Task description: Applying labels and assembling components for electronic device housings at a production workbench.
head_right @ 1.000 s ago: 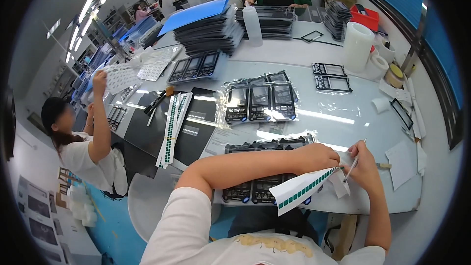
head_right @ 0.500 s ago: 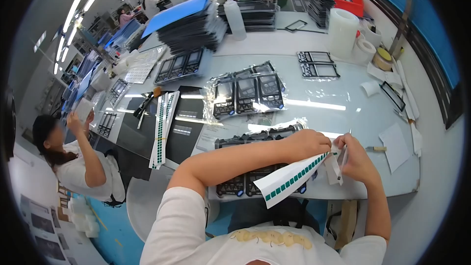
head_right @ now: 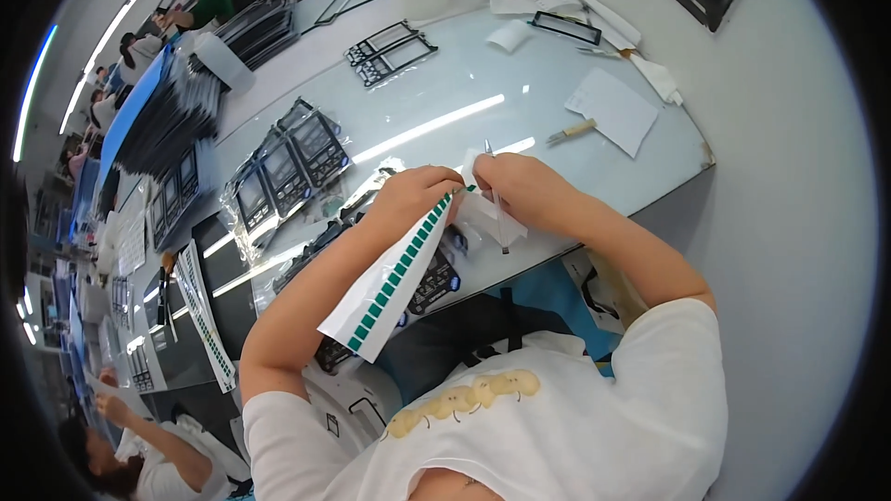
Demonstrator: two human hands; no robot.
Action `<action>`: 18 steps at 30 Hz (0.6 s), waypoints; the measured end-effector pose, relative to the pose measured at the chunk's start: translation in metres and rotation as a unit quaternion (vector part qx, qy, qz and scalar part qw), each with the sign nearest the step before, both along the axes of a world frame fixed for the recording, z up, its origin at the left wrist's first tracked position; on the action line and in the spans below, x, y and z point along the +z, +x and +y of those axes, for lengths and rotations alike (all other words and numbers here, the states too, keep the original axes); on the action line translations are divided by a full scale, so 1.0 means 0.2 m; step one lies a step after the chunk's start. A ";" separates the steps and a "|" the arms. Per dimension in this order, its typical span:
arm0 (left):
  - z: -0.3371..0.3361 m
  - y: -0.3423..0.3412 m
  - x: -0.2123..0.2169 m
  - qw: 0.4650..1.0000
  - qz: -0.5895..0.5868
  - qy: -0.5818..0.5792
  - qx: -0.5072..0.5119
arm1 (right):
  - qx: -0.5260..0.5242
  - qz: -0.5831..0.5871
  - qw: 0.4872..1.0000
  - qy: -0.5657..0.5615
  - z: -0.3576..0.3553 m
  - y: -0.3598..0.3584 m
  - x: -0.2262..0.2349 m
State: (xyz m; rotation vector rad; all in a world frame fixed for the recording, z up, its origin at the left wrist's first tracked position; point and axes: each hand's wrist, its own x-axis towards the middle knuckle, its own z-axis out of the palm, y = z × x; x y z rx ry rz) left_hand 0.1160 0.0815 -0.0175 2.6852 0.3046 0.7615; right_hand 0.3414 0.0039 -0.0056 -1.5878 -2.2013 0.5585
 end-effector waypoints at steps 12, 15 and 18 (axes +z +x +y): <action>0.00 0.05 0.00 0.995 -0.086 0.039 0.025 | -0.149 -0.104 0.979 0.089 0.58 0.86 0.04; 0.00 0.03 0.04 0.993 -0.108 0.026 0.038 | -0.205 -0.239 0.948 0.057 0.60 0.78 0.09; -0.05 -0.01 0.09 0.907 -0.059 -0.364 0.201 | -0.182 -0.108 0.976 0.050 0.50 0.40 0.26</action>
